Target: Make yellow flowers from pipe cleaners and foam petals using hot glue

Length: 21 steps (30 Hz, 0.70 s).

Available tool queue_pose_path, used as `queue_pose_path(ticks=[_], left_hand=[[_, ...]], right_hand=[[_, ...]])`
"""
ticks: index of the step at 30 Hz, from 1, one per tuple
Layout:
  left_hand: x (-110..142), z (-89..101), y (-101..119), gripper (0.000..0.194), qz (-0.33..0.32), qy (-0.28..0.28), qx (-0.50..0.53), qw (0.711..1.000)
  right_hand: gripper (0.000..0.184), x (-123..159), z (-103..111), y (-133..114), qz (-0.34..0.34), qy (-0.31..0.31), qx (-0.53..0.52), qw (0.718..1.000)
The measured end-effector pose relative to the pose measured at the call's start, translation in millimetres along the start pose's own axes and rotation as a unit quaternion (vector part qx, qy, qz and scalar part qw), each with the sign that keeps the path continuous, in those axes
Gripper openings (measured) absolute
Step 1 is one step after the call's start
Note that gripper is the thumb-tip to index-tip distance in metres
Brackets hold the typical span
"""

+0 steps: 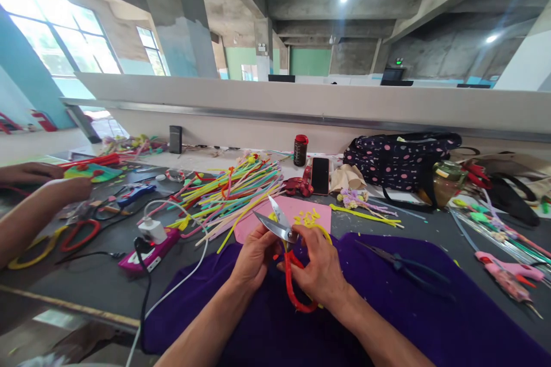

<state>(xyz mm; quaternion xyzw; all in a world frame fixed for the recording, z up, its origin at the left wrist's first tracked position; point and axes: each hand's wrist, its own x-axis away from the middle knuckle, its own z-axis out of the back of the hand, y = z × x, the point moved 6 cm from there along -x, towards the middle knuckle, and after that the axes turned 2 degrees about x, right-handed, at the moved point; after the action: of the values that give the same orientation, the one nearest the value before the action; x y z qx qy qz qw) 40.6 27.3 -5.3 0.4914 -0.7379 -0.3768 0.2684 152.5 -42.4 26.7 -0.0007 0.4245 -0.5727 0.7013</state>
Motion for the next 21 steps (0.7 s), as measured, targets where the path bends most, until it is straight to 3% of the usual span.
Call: queue_pose_path(ticks=[21], left_hand=[[0.4, 4.0, 7.0, 0.015, -0.061, 0.014, -0.013, 0.998]], right_hand=[[0.058, 1.8, -7.8, 6.0, -0.011, -0.018, -0.013, 1.000]])
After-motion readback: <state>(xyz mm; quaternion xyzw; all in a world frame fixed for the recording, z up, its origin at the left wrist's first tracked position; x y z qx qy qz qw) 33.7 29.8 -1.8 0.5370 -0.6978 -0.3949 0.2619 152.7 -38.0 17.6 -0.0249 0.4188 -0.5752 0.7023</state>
